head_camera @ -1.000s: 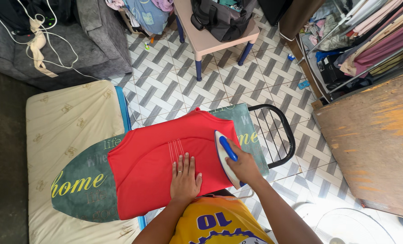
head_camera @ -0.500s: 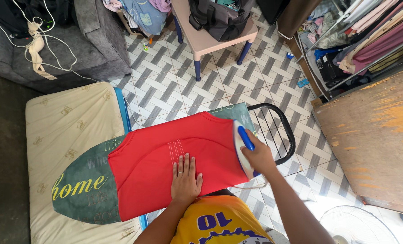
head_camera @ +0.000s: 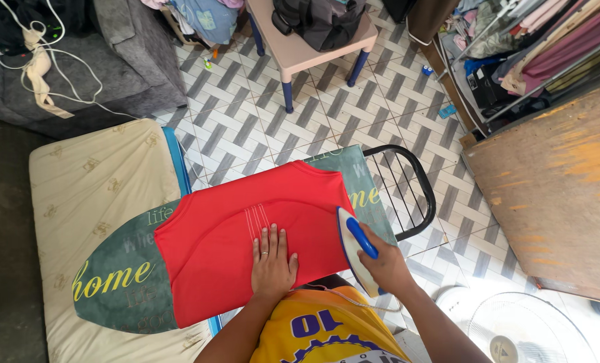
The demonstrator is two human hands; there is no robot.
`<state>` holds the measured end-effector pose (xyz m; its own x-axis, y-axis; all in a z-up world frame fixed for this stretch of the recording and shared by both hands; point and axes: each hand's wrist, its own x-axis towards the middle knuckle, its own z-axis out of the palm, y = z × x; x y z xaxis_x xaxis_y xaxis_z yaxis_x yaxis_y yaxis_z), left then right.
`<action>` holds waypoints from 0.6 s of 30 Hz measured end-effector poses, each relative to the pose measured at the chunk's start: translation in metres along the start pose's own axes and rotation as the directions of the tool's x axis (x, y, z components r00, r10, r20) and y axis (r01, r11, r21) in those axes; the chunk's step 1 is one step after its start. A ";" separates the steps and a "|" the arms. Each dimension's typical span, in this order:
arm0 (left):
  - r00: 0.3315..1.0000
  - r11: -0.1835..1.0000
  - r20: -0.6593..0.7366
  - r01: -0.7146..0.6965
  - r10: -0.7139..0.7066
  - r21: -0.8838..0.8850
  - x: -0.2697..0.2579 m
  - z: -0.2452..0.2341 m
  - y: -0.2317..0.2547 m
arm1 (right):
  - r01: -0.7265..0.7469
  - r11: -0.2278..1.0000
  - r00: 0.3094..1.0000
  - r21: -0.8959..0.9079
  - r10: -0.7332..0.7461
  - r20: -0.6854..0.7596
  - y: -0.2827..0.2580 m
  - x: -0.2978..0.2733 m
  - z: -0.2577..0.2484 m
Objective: The person spreads a red sleeveless garment on an ironing board and irons both sides of the garment using an iron.
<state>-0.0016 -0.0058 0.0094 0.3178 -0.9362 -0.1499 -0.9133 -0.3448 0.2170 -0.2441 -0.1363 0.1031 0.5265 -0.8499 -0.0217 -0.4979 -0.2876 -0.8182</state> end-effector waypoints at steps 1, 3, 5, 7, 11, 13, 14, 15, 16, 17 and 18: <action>1.000 1.000 0.003 0.003 -0.003 0.011 0.001 0.000 0.000 | -0.227 0.974 0.972 -0.025 0.228 0.059 -0.006 0.006 -0.001; 1.000 1.000 0.008 0.004 -0.004 0.022 0.001 0.001 0.000 | -0.442 0.895 0.888 -0.063 0.446 0.111 -0.021 0.018 -0.004; 1.000 0.999 -0.002 0.013 -0.013 0.033 0.000 0.002 -0.001 | -0.510 0.860 0.850 -0.027 0.508 0.137 -0.033 0.027 -0.008; 1.000 1.000 -0.029 0.002 -0.001 0.030 -0.001 0.004 -0.002 | -0.501 0.865 0.855 -0.004 0.496 0.149 -0.041 0.035 -0.011; 0.998 0.999 -0.059 -0.006 0.008 0.038 -0.001 0.007 -0.003 | -0.467 0.884 0.874 -0.001 0.461 0.153 -0.047 0.047 -0.013; 0.998 0.999 -0.063 -0.006 0.009 0.039 -0.002 0.008 -0.003 | -0.481 0.877 0.865 -0.004 0.475 0.163 -0.047 0.052 -0.013; 0.998 0.999 -0.067 -0.010 0.012 0.040 -0.001 0.008 -0.003 | -0.496 0.868 0.855 -0.005 0.490 0.171 -0.047 0.054 -0.013; 0.998 0.999 -0.069 -0.007 0.010 0.039 -0.001 0.008 -0.003 | -0.495 0.869 0.856 -0.006 0.488 0.172 -0.047 0.056 -0.013; 0.998 0.999 -0.062 -0.008 0.010 0.038 -0.001 0.007 -0.003 | -0.479 0.878 0.866 -0.011 0.474 0.160 -0.046 0.059 -0.013; 0.998 0.999 -0.055 -0.008 0.010 0.038 -0.002 0.007 -0.003 | -0.463 0.886 0.875 -0.015 0.460 0.149 -0.046 0.061 -0.012; 0.998 0.999 -0.055 -0.006 0.008 0.038 -0.001 0.007 -0.003 | -0.462 0.887 0.876 -0.016 0.459 0.150 -0.045 0.063 -0.011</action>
<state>-0.0012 -0.0030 0.0023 0.3241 -0.9413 -0.0947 -0.9241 -0.3364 0.1810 -0.1965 -0.1817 0.1451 0.3363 -0.8097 -0.4809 -0.6956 0.1307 -0.7064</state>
